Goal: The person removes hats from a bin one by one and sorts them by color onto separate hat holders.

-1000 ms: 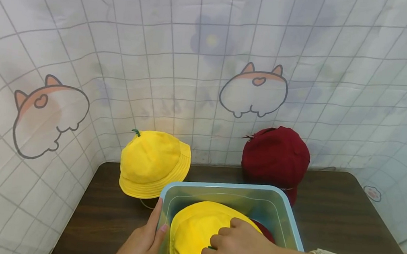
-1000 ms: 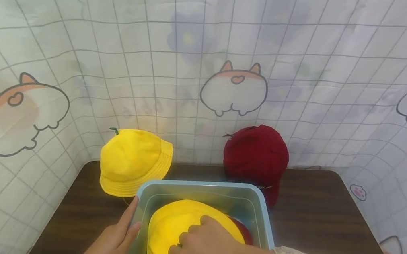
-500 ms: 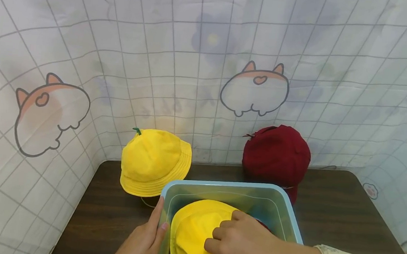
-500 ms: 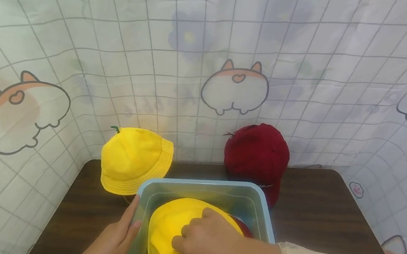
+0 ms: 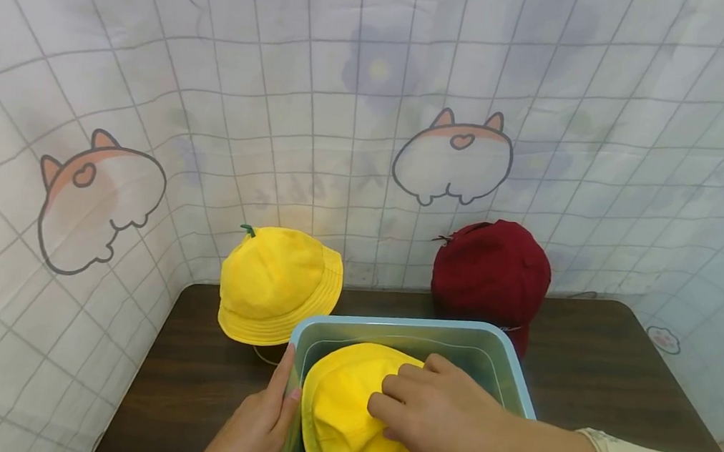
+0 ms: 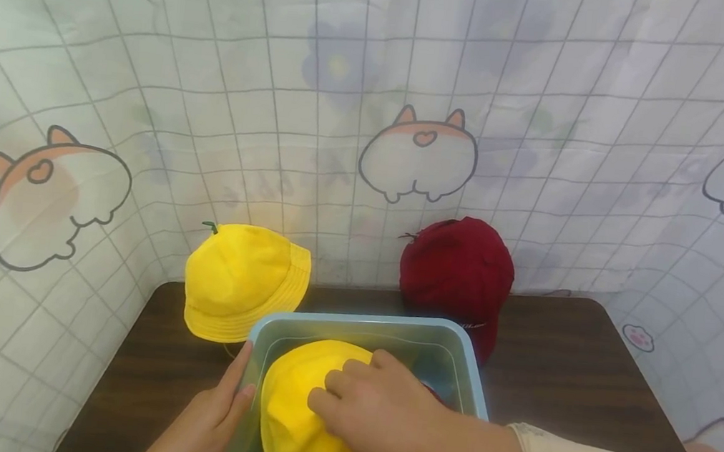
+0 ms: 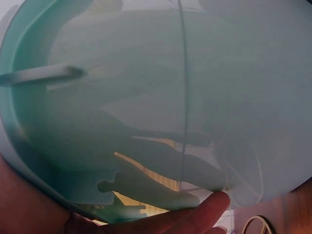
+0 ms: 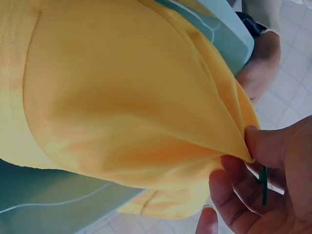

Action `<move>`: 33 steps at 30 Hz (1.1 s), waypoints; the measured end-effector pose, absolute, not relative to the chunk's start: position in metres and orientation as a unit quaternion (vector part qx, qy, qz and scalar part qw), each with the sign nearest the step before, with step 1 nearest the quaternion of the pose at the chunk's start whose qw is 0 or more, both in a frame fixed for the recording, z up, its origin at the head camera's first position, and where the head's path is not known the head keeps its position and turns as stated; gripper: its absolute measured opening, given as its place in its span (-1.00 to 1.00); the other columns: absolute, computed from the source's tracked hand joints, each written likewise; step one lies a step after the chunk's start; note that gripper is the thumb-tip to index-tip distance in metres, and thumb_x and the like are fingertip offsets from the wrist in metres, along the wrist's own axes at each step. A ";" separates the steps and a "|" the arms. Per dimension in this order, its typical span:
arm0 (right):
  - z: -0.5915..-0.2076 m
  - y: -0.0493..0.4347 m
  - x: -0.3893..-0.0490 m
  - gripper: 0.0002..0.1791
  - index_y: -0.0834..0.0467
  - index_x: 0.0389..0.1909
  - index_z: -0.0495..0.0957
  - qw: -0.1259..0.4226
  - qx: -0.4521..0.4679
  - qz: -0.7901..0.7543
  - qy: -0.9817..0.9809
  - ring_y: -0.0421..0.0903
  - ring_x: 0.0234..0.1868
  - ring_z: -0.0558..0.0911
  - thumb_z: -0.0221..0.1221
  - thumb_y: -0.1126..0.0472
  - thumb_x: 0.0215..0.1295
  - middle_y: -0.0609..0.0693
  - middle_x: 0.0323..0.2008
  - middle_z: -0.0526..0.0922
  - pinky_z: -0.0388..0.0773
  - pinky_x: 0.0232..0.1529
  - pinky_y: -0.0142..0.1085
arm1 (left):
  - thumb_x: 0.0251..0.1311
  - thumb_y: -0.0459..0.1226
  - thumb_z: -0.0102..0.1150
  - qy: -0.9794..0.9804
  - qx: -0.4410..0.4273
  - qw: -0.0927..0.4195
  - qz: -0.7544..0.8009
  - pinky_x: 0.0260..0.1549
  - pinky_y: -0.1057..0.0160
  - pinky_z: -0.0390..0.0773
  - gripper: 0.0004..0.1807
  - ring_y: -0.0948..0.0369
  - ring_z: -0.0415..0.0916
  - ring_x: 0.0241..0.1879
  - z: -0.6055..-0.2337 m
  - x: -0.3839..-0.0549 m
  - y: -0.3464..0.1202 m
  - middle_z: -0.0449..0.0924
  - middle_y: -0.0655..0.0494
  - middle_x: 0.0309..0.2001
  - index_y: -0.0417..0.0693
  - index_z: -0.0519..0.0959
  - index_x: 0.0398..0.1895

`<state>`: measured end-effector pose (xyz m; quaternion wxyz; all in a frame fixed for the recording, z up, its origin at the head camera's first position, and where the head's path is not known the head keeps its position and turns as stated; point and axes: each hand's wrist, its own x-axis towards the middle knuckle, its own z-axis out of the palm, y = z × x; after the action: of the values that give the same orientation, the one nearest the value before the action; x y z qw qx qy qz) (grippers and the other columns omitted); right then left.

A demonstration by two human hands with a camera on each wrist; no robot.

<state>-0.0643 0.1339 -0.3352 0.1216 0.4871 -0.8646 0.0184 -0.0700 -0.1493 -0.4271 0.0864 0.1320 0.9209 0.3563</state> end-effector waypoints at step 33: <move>-0.247 0.155 -0.100 -0.77 -0.02 -0.15 0.58 0.182 0.409 0.152 -0.881 -0.32 -0.32 0.44 0.41 0.16 0.26 -0.26 -0.31 0.56 0.49 -0.28 -0.39 | 0.68 -0.08 -0.34 0.910 0.155 0.136 0.359 -0.31 0.04 0.61 -0.28 0.19 0.61 -0.42 -0.431 -0.076 -0.156 0.64 0.03 -0.37 0.35 -0.44 0.66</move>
<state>-0.0996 0.1554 -0.2466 0.1820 0.4086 -0.8813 0.1525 -0.0757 -0.1565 -0.4313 0.1358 0.1545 0.9103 0.3592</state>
